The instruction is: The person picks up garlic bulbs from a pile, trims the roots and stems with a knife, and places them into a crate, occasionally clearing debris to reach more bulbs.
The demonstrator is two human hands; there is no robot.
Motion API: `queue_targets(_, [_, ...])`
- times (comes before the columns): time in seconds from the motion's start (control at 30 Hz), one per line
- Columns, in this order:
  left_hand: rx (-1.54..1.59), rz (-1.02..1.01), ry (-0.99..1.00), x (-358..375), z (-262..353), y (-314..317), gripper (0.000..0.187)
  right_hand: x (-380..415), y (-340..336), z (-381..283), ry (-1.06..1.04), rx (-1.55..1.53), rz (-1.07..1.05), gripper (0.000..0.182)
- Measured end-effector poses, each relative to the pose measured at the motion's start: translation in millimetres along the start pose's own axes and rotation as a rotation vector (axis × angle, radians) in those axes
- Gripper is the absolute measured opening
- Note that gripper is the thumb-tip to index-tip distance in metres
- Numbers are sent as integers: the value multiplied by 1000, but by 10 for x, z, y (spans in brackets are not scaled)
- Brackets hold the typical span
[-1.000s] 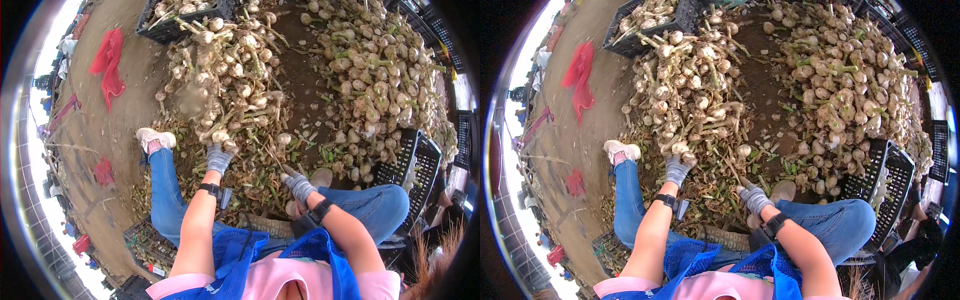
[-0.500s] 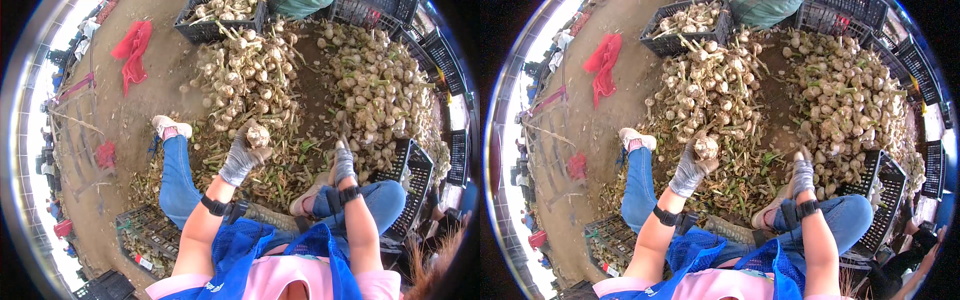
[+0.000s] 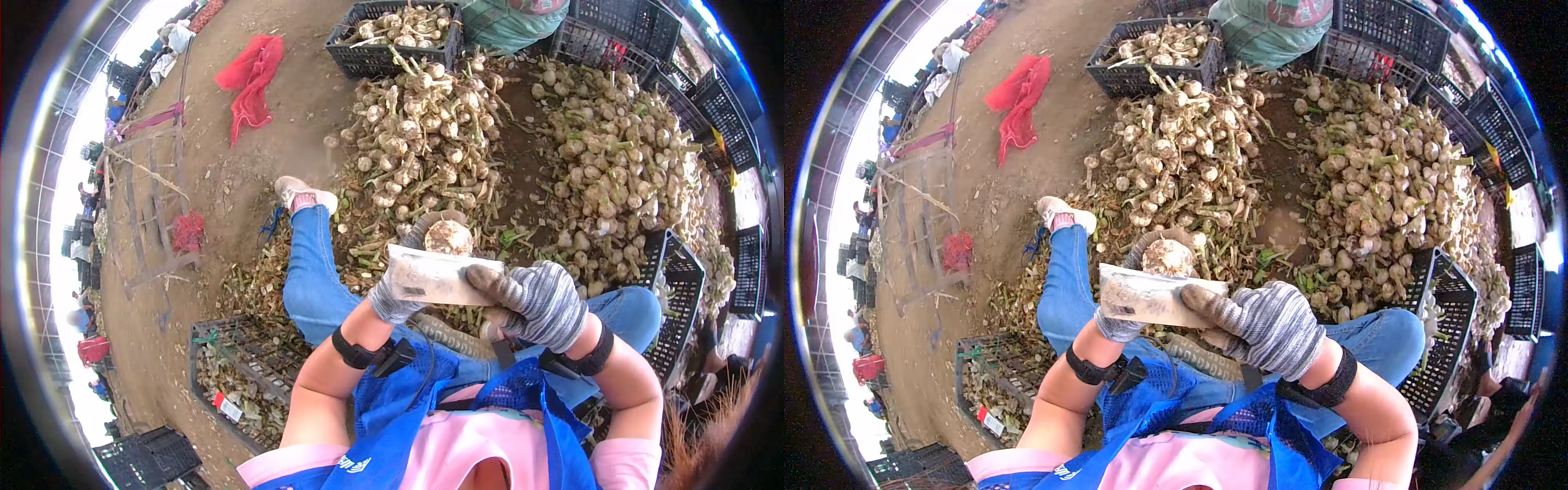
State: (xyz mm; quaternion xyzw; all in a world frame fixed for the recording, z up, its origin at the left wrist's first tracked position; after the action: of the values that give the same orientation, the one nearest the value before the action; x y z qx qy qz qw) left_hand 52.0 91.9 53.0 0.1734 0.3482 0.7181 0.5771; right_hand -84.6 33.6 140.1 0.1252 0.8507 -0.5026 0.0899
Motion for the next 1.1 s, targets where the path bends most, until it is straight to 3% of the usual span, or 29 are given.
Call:
queue_targets(0.03, [-25,-50,68,23,49,77,52,-20,-15,-44,-7,5,-9,58])
queue_targets(0.17, [-321,79,67,100,125,153,48,2,9,-120,4,66,-23,56])
queue_targets(0.27, [18,209,-150,156,-39,4,46,76,88,-76,26,59,-37,53])
queue_targets(0.37, [-240,135,-78,217,-6,144,48,162,113,-30,41,130,-44,52])
queue_targets(0.4, [-8,171,-213,209,-126,74,58,225,154,3,35,89,-2,50])
queue_targets(0.47, [-490,195,-71,283,-33,169,58,429,296,305,177,123,16,49])
queue_targets(0.5, [-730,201,3,306,38,254,59,609,338,619,361,98,15,49])
queue_targets(0.53, [-689,134,-52,321,73,277,65,810,379,924,544,73,18,50])
queue_targets(0.57, [-785,60,22,327,188,355,65,1098,428,1275,840,1,3,50])
queue_targets(0.63, [-764,65,1,292,127,243,70,1255,485,1308,783,-185,149,54])
queue_targets(0.67, [-696,84,-99,333,64,233,71,1230,526,1239,685,-232,156,56])
queue_targets(0.7, [-635,84,-182,268,26,209,72,1165,506,1134,770,-464,107,55])
queue_targets(0.73, [-887,-136,-28,160,104,294,70,1112,486,1018,873,-680,69,54])
queue_targets(0.8, [-957,-353,46,61,159,389,48,952,344,750,858,-858,-32,54])
queue_targets(0.83, [-917,-452,46,34,135,399,38,863,273,649,827,-928,-89,54])
queue_targets(0.93, [-1201,-671,-74,117,-38,324,30,685,323,487,718,-1051,-171,54])
queue_targets(1.0, [-1308,-751,45,127,-92,428,32,606,409,456,661,-1069,-220,54])
queue_targets(1.07, [-1455,-793,171,153,-145,492,30,576,447,500,770,-1115,-315,52])
queue_targets(1.1, [-1433,-684,252,154,4,434,27,580,485,499,824,-1142,-363,51])
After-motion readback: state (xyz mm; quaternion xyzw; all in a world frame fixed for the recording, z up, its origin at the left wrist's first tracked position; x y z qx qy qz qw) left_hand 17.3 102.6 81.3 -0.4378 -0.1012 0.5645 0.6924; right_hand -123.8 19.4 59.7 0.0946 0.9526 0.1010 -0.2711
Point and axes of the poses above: each hand's wrist, its own x-axis away from the middle knuckle, its own y-axis out of the palm, z = x × y, the point moved 7 cm from there along -x, towards the middle knuckle, and after that the axes turned 4 degrees about x, right-handed, at the moved point
